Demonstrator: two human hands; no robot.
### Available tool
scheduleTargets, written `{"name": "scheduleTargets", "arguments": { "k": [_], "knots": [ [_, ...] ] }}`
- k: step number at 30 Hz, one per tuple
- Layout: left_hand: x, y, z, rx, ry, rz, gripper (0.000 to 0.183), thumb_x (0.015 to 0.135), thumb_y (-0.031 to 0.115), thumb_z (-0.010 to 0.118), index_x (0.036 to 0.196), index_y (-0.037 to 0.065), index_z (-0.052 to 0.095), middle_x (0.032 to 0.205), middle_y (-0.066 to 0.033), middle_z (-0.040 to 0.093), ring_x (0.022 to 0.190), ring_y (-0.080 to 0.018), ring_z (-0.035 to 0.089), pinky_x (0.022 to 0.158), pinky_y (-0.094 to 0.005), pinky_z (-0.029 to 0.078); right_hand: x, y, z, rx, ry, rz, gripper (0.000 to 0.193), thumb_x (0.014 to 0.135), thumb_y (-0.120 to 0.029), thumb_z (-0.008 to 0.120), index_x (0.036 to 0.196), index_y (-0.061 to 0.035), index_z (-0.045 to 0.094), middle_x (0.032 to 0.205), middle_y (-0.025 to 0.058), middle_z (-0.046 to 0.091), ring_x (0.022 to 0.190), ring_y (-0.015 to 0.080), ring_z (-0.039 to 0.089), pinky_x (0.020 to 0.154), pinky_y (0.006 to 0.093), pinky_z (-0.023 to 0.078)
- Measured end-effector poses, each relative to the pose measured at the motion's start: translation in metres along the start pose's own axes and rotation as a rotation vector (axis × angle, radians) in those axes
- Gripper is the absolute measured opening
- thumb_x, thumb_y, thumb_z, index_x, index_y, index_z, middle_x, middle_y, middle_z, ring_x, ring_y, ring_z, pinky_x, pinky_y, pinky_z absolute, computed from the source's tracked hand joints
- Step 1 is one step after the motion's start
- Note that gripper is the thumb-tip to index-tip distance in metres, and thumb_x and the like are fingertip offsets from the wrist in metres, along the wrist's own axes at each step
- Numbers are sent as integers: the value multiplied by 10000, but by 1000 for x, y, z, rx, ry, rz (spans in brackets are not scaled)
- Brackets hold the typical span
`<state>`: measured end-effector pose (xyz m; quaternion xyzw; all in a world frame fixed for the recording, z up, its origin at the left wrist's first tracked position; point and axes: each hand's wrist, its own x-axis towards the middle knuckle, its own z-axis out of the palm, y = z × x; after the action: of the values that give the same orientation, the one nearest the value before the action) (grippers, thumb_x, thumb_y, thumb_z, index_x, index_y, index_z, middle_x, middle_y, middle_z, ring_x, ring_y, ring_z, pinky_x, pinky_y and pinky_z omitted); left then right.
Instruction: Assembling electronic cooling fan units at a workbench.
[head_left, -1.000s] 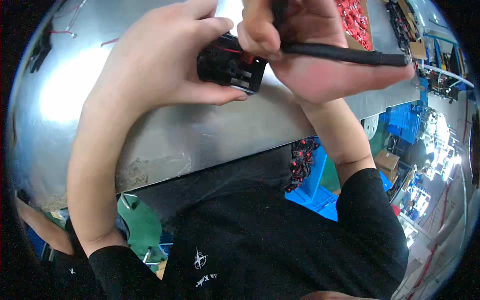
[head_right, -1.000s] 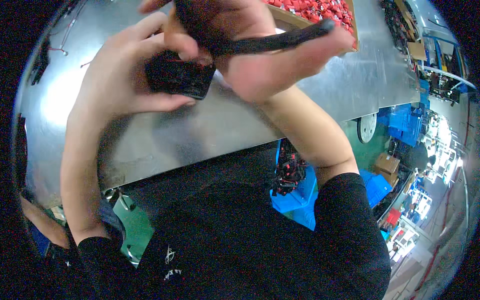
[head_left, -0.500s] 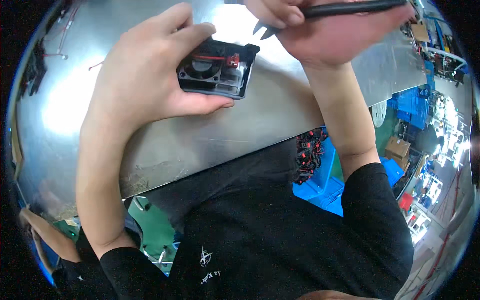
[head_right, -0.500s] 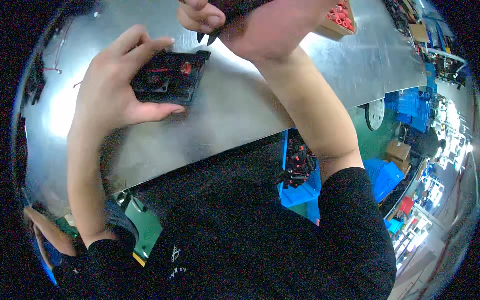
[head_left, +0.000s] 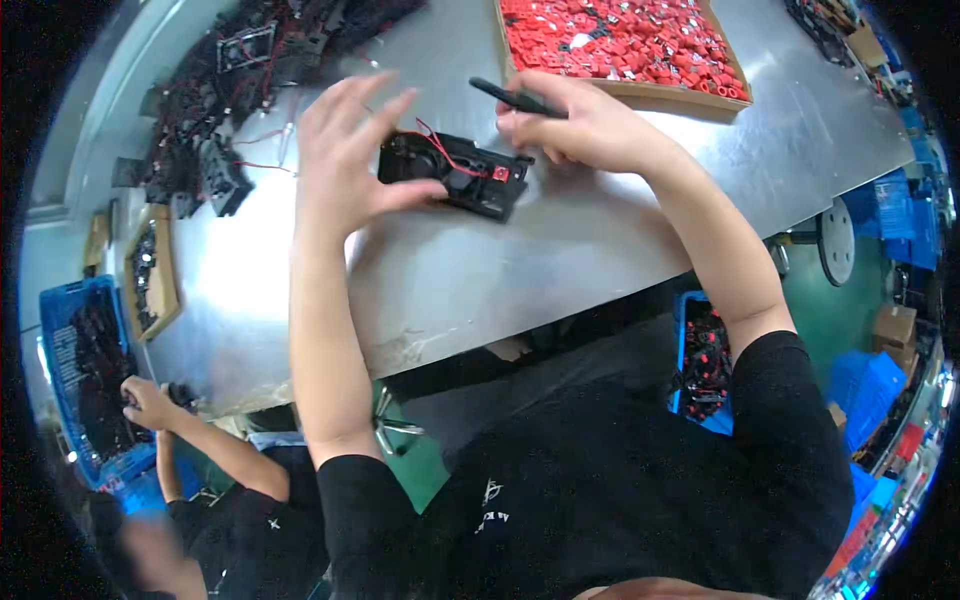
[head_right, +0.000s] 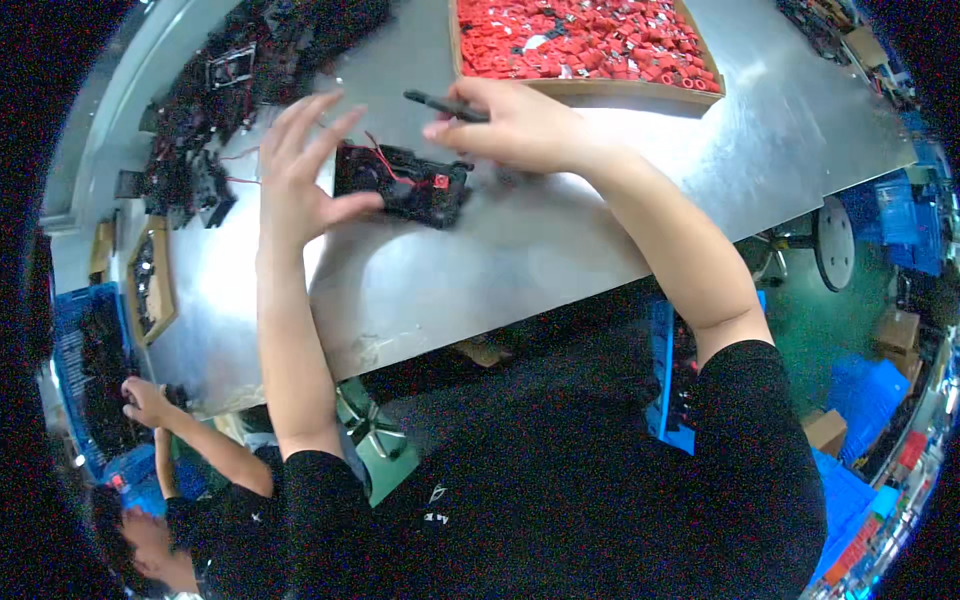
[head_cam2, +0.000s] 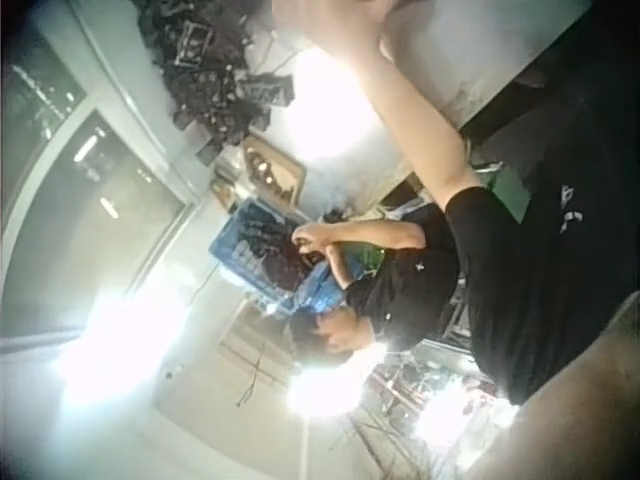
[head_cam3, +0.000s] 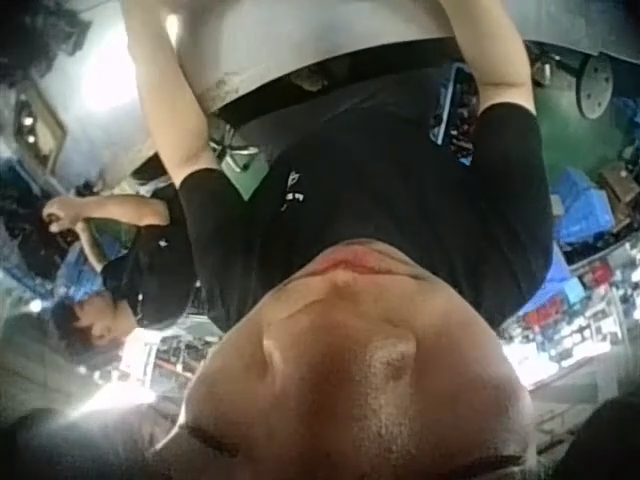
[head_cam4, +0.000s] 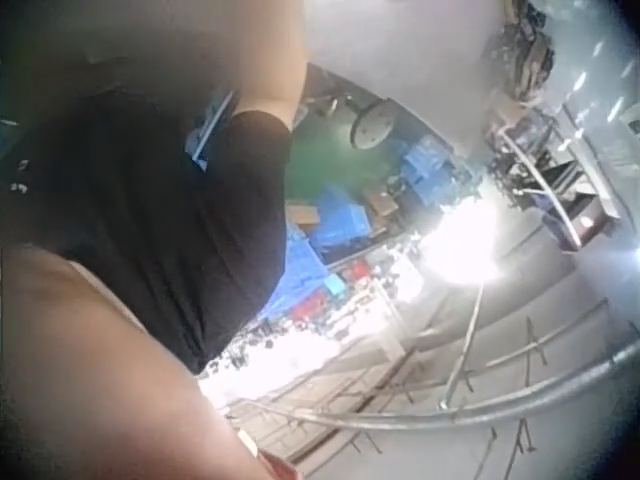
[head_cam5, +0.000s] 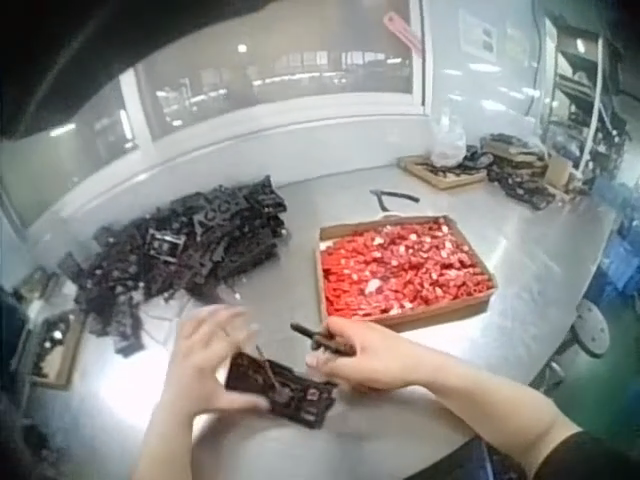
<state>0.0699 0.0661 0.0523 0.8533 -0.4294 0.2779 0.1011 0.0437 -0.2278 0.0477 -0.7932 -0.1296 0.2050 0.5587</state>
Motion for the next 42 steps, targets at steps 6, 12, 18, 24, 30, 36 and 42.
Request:
{"name": "scheduleTargets", "arguments": {
  "k": [6,12,18,24,30,36,42],
  "knots": [
    [-22,17,-31,113,-358,-1067,682,964,648,578,815,-5,703,768,-203,703,776,-387,699,729,-460,532,-10,3,8,-310,-66,-165,520,935,-407,720,1250,-14,591,979,111,696,873,202,654,808,368,519],
    [-12,56,-20,-364,-565,-1019,611,949,586,637,886,-12,742,666,-151,691,692,-350,697,721,-423,538,-11,-10,18,-342,-316,-222,550,915,-410,738,1261,-6,601,1030,151,703,936,255,673,861,379,523],
    [-21,46,-16,-600,-491,-553,791,766,438,847,1389,16,603,1132,-198,593,1105,-364,591,945,-396,502,-7,-2,8,-25,-674,-132,534,919,-365,710,1274,22,617,1026,86,677,954,191,618,894,344,500],
    [-17,59,-18,-685,-414,-494,788,726,304,858,1409,31,576,1182,-181,597,1126,-373,594,983,-400,504,-18,-18,-3,484,-621,-125,1498,482,-1162,183,1333,27,512,816,28,565,556,30,441,466,171,329],
    [-7,93,42,-664,-7,-396,880,687,177,876,1459,58,471,1215,-181,617,1118,-406,584,987,-473,480,-19,-20,37,1026,-266,-500,1322,655,-1063,388,1458,-13,425,1032,138,576,812,192,570,757,333,464],
    [-8,90,50,-659,-16,-355,658,706,260,871,1269,69,589,1128,-161,662,1069,-396,593,887,-472,479,40,1,29,477,-678,-1296,1306,594,-1032,556,1392,-8,417,1118,165,560,887,205,552,797,299,433],
    [-8,93,56,-531,38,-266,460,759,344,853,1076,96,630,1043,-116,676,1000,-359,617,844,-447,471,-5,10,90,870,197,-798,1224,591,-1083,454,1214,-30,463,917,83,494,766,155,453,680,283,377]
  ]
}}
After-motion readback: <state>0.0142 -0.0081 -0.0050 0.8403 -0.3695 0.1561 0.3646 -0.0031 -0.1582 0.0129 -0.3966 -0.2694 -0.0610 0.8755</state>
